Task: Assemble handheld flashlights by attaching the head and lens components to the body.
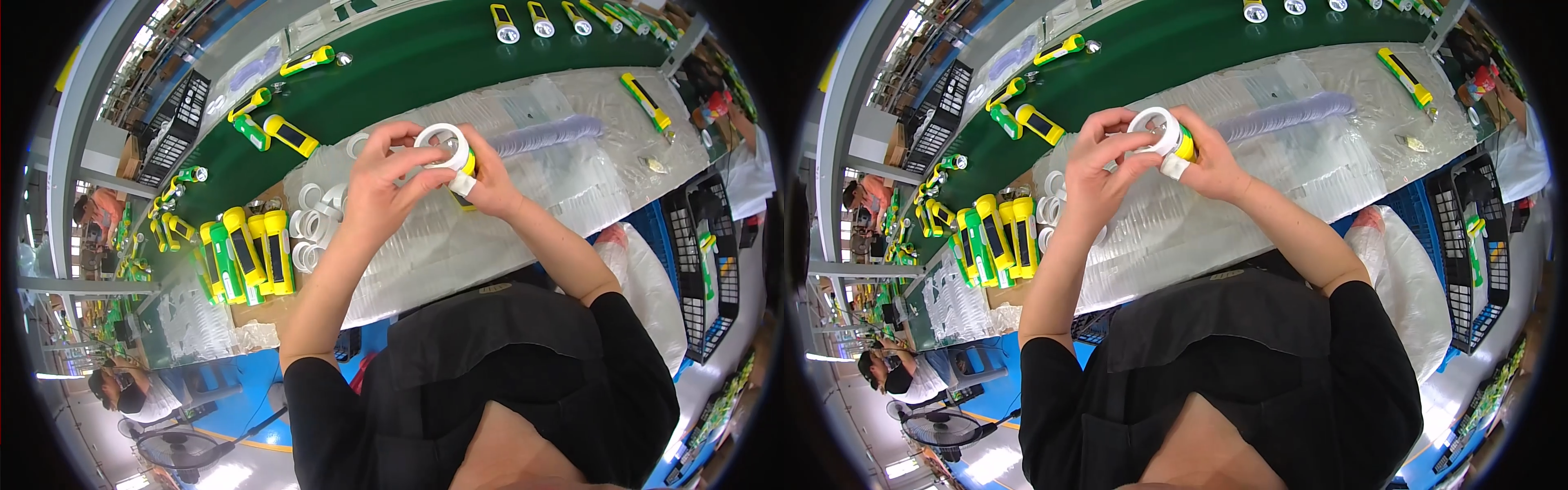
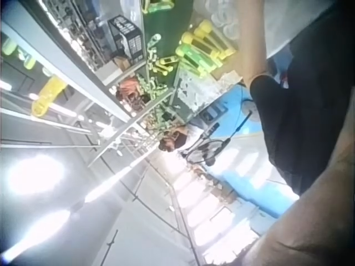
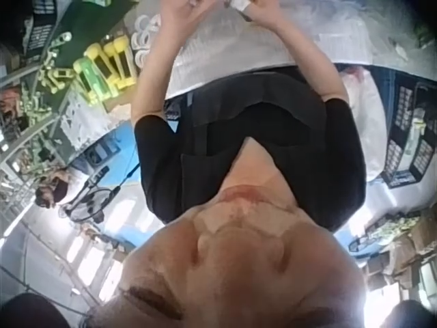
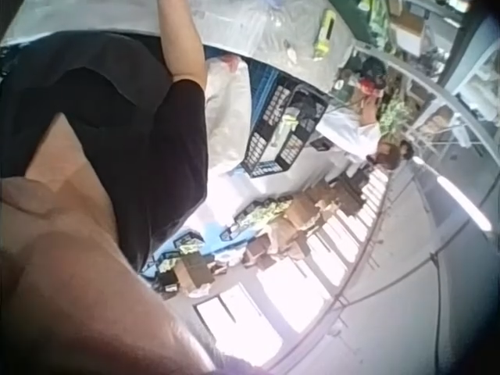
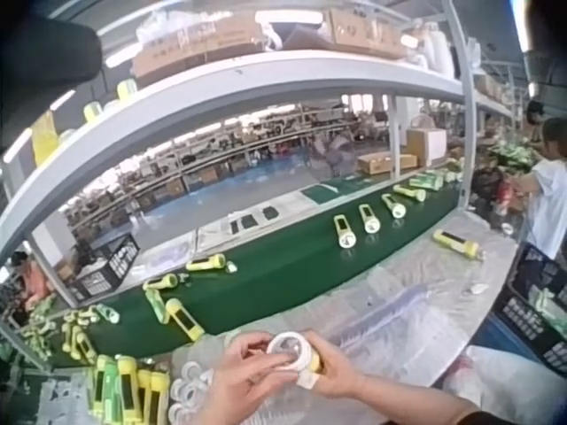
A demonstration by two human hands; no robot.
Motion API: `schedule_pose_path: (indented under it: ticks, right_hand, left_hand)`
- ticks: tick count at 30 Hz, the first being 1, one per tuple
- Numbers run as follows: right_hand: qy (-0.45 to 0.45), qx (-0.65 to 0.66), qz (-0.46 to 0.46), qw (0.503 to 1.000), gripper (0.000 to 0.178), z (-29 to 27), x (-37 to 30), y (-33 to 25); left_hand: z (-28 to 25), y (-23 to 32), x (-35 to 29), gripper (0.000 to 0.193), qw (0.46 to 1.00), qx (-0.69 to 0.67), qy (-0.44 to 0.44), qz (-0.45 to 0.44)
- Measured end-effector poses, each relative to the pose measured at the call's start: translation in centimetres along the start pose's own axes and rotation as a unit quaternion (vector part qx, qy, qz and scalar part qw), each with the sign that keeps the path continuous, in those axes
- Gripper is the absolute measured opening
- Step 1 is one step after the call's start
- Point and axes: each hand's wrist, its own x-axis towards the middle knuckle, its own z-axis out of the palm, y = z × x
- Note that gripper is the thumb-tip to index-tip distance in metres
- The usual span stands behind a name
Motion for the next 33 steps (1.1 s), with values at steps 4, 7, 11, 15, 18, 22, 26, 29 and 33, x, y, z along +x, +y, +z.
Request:
schedule_pose_path:
  ticks: [4, 7, 11, 15, 18, 22, 26, 29, 33]
  right_hand:
    - [-0.018, 0.008, 0.000, 1.000, 0.051, -0.1, 0.0, 0.1]
    - [-0.036, 0.024, 0.031, 0.999, 0.055, -0.5, -0.3, 0.0]
    - [-0.019, 0.018, 0.005, 1.000, 0.060, -0.9, 0.1, -1.0]
    - [-0.077, -0.125, -0.083, 0.986, 0.055, -3.6, 1.0, -3.0]
    - [-0.109, -0.309, -0.146, 0.934, 0.048, -6.7, 1.2, -5.7]
    - [-0.176, -0.343, -0.063, 0.921, 0.042, -7.6, 2.5, -9.7]
    - [-0.285, -0.433, -0.051, 0.854, 0.038, -7.1, 5.0, -12.6]
    - [-0.375, -0.467, 0.054, 0.799, 0.042, -6.6, 6.5, -13.9]
    - [-0.424, -0.483, 0.085, 0.762, 0.038, -6.3, 7.7, -14.0]
  left_hand:
    - [-0.2, 0.1, 0.1, 0.028, 0.999, 0.045, -0.018, 0.016]
    - [-0.6, 0.6, 0.4, 0.030, 0.998, 0.052, -0.044, 0.011]
    - [-0.9, 1.0, 0.9, 0.031, 0.995, 0.063, -0.075, 0.001]
    - [-0.8, 1.7, 1.2, 0.033, 0.994, 0.060, -0.096, 0.007]
    - [0.2, 1.8, 1.3, 0.036, 0.994, 0.047, -0.102, 0.003]
    - [3.0, 1.9, 1.5, 0.040, 0.997, 0.036, -0.064, 0.010]
    - [5.1, 1.2, 1.1, 0.038, 0.998, 0.005, -0.054, -0.017]
    - [5.2, 0.9, 1.2, 0.037, 0.999, -0.006, -0.039, -0.016]
    - [5.0, 0.9, 1.3, 0.036, 0.996, 0.001, -0.072, -0.047]
